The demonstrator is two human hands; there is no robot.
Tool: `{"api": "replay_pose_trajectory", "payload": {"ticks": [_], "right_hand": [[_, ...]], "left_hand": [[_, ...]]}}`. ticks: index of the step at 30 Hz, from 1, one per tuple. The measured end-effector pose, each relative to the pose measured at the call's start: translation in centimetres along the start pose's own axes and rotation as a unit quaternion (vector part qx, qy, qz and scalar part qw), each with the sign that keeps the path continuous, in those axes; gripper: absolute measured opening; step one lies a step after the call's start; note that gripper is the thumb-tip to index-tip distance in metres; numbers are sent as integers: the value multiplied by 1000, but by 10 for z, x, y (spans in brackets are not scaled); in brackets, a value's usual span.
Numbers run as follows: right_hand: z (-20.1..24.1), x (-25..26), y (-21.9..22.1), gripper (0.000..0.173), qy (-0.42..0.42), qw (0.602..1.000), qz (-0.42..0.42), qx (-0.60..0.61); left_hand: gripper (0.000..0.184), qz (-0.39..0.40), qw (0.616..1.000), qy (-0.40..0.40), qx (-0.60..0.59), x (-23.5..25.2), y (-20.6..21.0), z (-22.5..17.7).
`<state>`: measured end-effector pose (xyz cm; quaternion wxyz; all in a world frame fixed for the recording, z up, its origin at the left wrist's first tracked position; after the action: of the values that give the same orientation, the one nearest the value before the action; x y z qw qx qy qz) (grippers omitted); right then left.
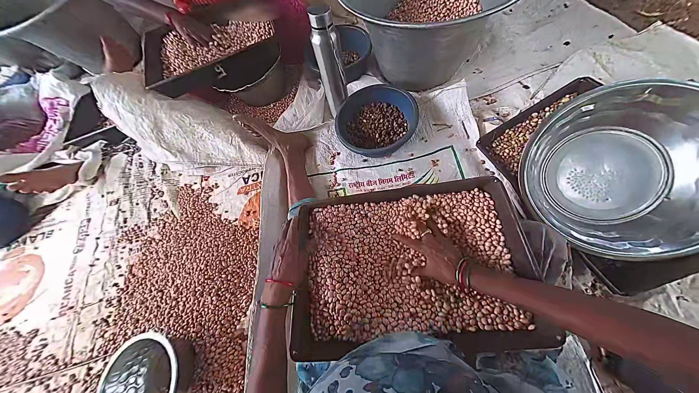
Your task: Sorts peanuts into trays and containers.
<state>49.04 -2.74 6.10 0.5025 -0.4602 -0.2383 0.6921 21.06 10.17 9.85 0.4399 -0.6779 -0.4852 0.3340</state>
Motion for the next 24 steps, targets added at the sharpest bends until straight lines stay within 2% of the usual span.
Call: {"api": "replay_pose_trajectory", "payload": {"ticks": [2, 3, 5, 6, 9, 11, 12, 14, 16, 18, 20, 22, 24], "right_hand": [[39, 29, 6, 71, -34, 999, -4, 26], [59, 36, 11, 67, -43, 998, 0, 42], [87, 33, 23, 65, -85, 995, 36, 45], [91, 21, 29, 59, -118, 991, 53, 45], [61, -33, 38, 39, -192, 978, 73, 36], [18, -61, 33, 28, -199, 980, 6, 9], [-5, -68, 29, 30, -194, 980, -52, -7], [-38, -54, 17, 44, -181, 972, -139, -53], [-44, -16, 14, 65, -161, 976, -135, -62], [-13, 26, 13, 68, -168, 980, -98, -45], [40, 54, 21, 61, -166, 984, -65, -4], [86, 56, 30, 60, -163, 986, -16, 15], [100, 35, 39, 55, -213, 977, 29, 18]], "left_hand": [[74, 54, 992, -70, -86, -32, 8, 36], [74, 55, 985, -81, -142, -49, 16, 46], [69, 14, 968, -75, -239, -76, 26, 49], [67, -4, 960, -71, -269, -87, 30, 49], [66, -38, 952, -76, -294, -118, 37, 43], [63, -67, 954, -92, -276, -137, 42, 38], [62, -77, 956, -96, -265, -142, 44, 36], [61, -98, 959, -94, -250, -145, 48, 34], [59, -99, 961, -85, -246, -140, 49, 35], [57, -103, 963, -68, -241, -132, 49, 37], [55, -106, 959, -64, -254, -129, 49, 39], [54, -109, 949, -69, -288, -133, 49, 41], [52, -119, 943, -70, -304, -137, 49, 40]]}}
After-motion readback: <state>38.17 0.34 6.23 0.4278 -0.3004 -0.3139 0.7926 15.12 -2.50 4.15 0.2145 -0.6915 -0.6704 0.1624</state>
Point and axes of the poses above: each hand's wrist, its own x-axis towards the middle knuckle, its own y-axis out of the palm, z = x × y, the point moved 2 cm from there along x, towards the middle knuckle, and after that the axes turned 8 degrees about -z, right-handed, at the moved point
